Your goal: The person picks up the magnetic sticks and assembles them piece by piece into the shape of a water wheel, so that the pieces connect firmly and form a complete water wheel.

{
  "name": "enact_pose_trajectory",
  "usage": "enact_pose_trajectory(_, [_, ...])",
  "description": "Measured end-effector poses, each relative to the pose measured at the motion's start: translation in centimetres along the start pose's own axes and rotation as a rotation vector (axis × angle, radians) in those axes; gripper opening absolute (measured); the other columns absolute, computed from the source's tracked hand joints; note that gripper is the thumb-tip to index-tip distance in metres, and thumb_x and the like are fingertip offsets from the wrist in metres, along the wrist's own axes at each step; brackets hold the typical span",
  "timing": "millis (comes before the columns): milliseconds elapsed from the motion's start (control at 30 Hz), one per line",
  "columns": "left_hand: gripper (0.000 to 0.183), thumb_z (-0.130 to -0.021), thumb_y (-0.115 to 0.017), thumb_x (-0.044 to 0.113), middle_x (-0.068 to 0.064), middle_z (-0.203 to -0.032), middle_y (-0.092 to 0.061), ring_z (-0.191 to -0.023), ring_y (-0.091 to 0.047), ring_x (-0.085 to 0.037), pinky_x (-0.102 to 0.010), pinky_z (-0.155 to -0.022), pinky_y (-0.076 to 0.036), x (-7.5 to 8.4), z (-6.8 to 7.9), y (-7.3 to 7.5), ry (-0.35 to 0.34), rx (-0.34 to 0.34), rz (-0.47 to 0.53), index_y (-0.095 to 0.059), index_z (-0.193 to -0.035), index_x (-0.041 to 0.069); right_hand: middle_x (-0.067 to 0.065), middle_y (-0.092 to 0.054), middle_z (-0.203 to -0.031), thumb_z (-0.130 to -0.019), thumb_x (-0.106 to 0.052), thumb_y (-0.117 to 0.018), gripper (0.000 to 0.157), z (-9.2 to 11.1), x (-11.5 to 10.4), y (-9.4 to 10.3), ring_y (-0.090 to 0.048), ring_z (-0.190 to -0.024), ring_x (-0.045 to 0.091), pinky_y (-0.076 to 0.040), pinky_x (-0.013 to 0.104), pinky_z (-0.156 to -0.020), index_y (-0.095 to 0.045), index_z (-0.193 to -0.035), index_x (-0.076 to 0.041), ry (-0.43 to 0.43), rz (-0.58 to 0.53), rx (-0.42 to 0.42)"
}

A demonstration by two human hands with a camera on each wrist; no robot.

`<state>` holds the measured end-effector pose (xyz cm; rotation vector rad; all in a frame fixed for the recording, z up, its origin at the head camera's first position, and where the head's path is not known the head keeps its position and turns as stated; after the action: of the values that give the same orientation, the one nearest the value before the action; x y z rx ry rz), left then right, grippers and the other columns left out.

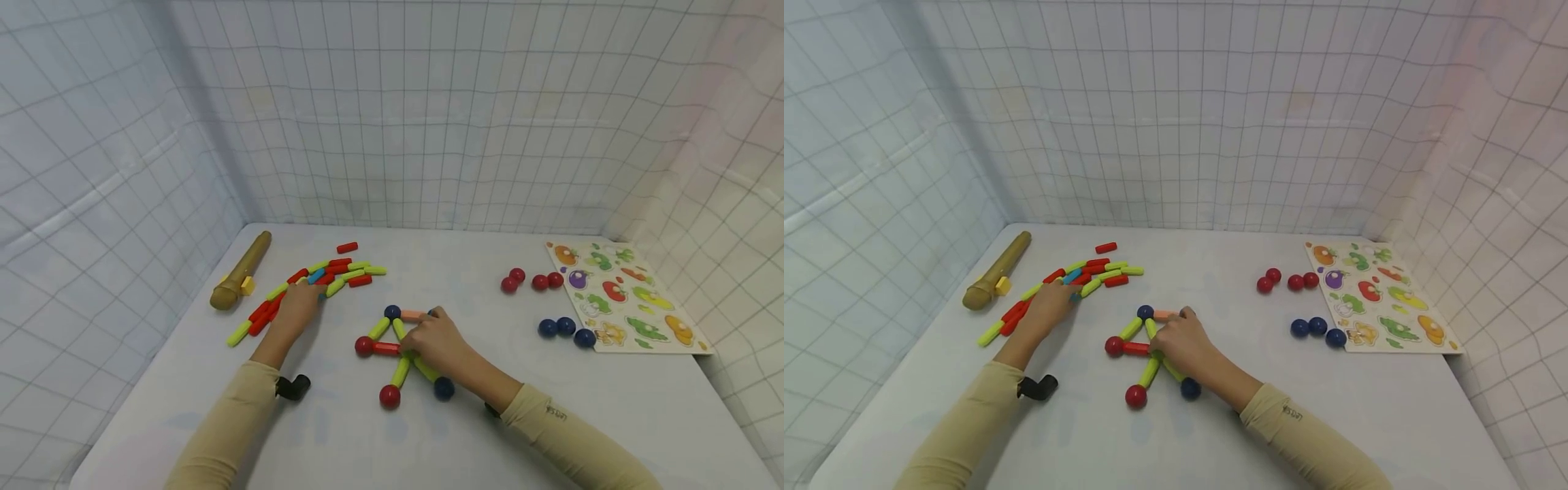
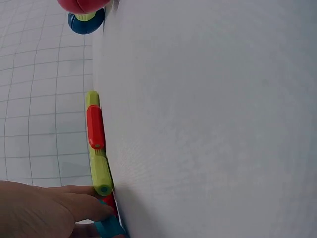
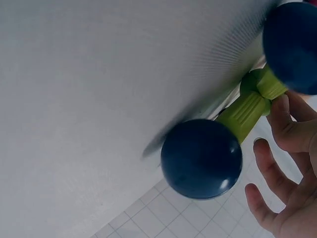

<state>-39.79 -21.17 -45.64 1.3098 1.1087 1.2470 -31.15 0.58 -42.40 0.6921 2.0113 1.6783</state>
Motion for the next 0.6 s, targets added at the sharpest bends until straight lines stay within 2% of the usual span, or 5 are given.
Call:
enact_pose_trajectory(133, [0.041,-0.099,-0.05,0.005,-0.034,-0.136,-0.047,-0.123,-0.046,-0.055,-0.062,-0.093,-0.048,-0.5,0.1,-0.5,0.034,-0.043,0.032,-0.052,-0.14,0.01,-0.014,-0.076,-0.091,-0.082,-0.011,-0.076,0.023,-0.2,0.2,0.1,-0.066,-0.088,0.014,-0.044,0.043,-0.087,-0.079,-0.097,-0.029,-0.025,-0.012,-0.007])
enact_pose_trajectory(200, [0.044,-0.1,-0.049,0.007,-0.035,-0.137,-0.044,-0.122,-0.047,-0.055,-0.061,-0.092,-0.049,-0.7,0.2,-0.5,0.045,-0.039,0.068,-0.047,-0.144,0.011,-0.013,-0.076,-0.091,-0.083,-0.011,-0.075,0.023,-0.3,0.4,0.0,-0.065,-0.089,0.016,-0.045,0.046,-0.089,-0.079,-0.097,-0.029,-0.042,-0.01,-0.016])
enact_pose_trajectory(300, [0.049,-0.101,-0.051,0.013,-0.033,-0.135,-0.047,-0.117,-0.053,-0.048,-0.057,-0.092,-0.051,-0.5,0.4,0.3,0.056,-0.001,0.15,-0.04,-0.148,0.009,-0.013,-0.076,-0.089,-0.082,-0.012,-0.076,0.023,-0.3,0.5,-0.1,-0.064,-0.09,0.017,-0.045,0.049,-0.092,-0.08,-0.096,-0.029,-0.06,-0.011,-0.012])
enact_pose_trajectory(400, [0.053,-0.097,-0.058,0.02,-0.027,-0.126,-0.058,-0.105,-0.06,-0.038,-0.049,-0.089,-0.054,0.6,0.9,1.4,0.064,0.002,0.289,-0.043,-0.145,0.003,-0.012,-0.076,-0.087,-0.08,-0.013,-0.078,0.022,-0.3,0.6,0.1,-0.062,-0.086,0.017,-0.044,0.049,-0.091,-0.08,-0.094,-0.029,-0.061,-0.002,0.012])
enact_pose_trajectory(600, [0.04,-0.088,-0.072,0.026,-0.014,-0.106,-0.07,-0.088,-0.066,-0.022,-0.031,-0.076,-0.056,4.0,2.5,1.4,0.066,-0.169,0.587,-0.064,-0.121,0.004,-0.009,-0.075,-0.084,-0.076,-0.017,-0.081,0.019,-0.3,0.7,0.4,-0.057,-0.08,0.016,-0.044,0.046,-0.089,-0.08,-0.092,-0.028,-0.067,0.017,0.036])
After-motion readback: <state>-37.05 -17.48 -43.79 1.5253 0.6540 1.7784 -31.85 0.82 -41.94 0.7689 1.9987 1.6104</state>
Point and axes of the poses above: each hand's wrist, its own z-axis away from the middle knuckle, its own y-axis out of the back of the hand, x = y × z, the point moved 10 cm from there along -z, towards the middle knuckle
